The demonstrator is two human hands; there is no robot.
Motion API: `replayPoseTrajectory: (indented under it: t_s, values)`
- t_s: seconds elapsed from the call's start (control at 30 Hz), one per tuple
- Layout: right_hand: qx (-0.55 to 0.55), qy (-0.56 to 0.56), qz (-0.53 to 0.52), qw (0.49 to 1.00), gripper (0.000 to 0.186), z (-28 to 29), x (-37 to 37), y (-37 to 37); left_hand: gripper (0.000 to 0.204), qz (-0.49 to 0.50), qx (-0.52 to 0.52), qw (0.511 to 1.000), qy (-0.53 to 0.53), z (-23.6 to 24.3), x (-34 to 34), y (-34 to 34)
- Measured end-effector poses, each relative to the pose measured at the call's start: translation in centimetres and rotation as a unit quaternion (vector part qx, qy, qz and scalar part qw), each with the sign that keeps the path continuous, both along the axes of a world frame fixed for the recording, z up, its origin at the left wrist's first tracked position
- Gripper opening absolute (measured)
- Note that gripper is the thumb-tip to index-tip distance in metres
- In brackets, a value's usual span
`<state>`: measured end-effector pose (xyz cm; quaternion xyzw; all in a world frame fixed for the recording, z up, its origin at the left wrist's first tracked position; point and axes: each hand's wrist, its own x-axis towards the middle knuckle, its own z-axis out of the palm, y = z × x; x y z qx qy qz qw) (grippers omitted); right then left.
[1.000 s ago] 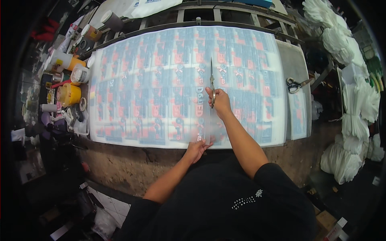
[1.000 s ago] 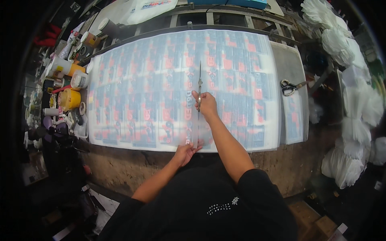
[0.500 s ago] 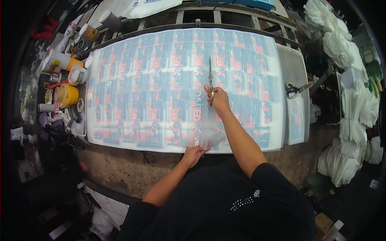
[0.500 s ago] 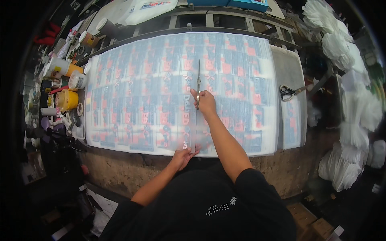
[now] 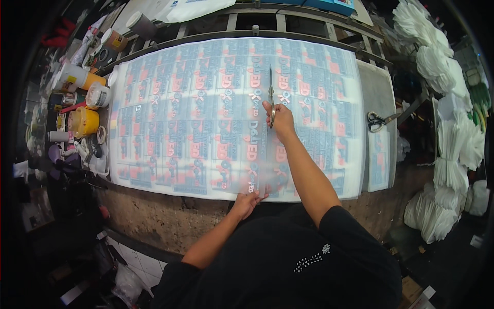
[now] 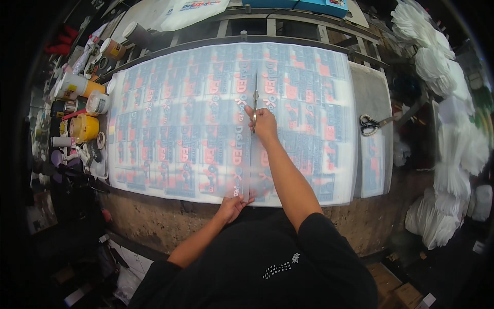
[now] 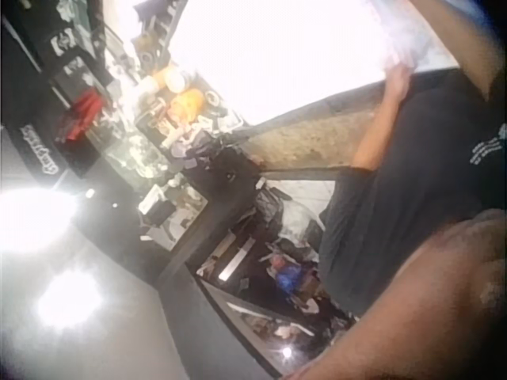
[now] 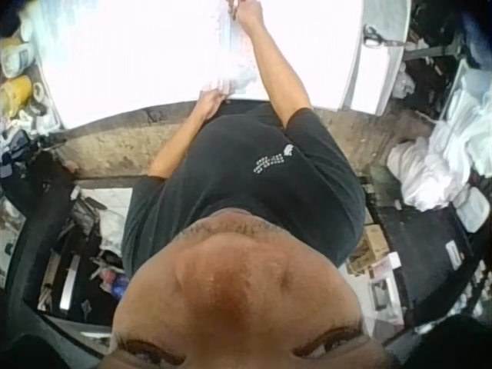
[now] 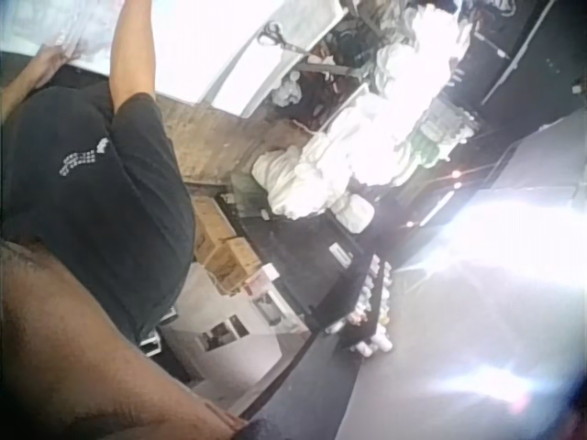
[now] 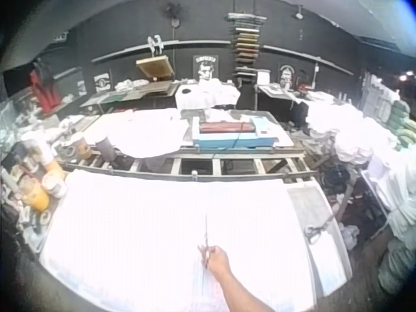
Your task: The person cuts a large sheet of printed film into smaller sections using shears and stacks the resulting pieces on a table.
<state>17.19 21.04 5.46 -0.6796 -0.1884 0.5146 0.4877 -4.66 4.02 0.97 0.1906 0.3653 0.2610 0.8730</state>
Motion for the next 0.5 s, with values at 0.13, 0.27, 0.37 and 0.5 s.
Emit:
replayPoseTrajectory:
  t_s: [0.13,0.27,0.37,0.5]
  values:
    - [0.010,0.012,0.001,1.000,0.043,0.3,0.3,1.0,0.044,-0.003,-0.005,1.000,0.001,-0.2,-0.1,0.0]
    - [0.016,0.015,-0.008,1.000,0.043,0.1,0.7,1.9,0.046,0.001,-0.007,1.000,0.003,-0.2,-0.1,-0.1]
    - [0.019,0.023,-0.010,1.000,0.043,0.1,0.8,2.5,0.046,0.005,-0.013,1.000,0.005,-0.8,-0.3,-0.4]
    - [0.041,0.023,-0.022,0.999,0.046,-0.3,1.1,3.4,0.046,0.002,-0.014,1.000,0.008,-0.6,-0.2,-0.3]
